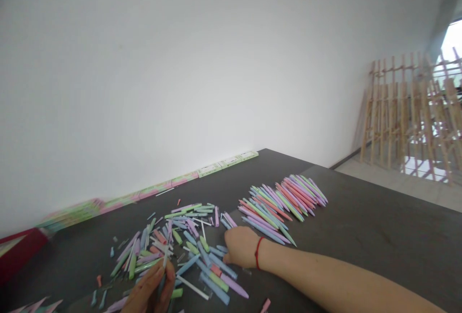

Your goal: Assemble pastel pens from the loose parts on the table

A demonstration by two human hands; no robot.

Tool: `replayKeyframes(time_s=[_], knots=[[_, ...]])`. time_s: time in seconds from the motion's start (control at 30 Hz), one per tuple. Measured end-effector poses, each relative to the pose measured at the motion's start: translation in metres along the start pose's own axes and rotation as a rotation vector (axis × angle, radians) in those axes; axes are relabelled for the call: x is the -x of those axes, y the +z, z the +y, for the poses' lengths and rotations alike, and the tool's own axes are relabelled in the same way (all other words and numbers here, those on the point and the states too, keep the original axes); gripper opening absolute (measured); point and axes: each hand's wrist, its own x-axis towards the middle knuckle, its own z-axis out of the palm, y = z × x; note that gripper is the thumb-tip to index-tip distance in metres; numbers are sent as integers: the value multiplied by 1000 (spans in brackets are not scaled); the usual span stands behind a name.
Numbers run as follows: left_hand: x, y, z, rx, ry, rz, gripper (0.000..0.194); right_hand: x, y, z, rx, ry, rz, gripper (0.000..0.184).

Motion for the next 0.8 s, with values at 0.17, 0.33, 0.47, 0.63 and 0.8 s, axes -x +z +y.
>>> replayKeyframes(time_s=[0.17,0.33,0.47,0.63,0.8], knots=[[-2,-2,-2,-31,1,-24,36,-16,12,-3,-243,-58,-6,25],[-4,-2,-5,-66,37,-59,37,-18,3,3,-614,-92,7,25],[-4,-2,-5,-78,50,-70,33,-14,-16,-3,-914,-143,33,29],[-5,-2,-5,-72,20,-102,38,-15,-28,-23,-1158,-241,118,34],[-1,-1,-6,-173,13,-22,37,-12,-29,-36,-1218,-368,271,28]])
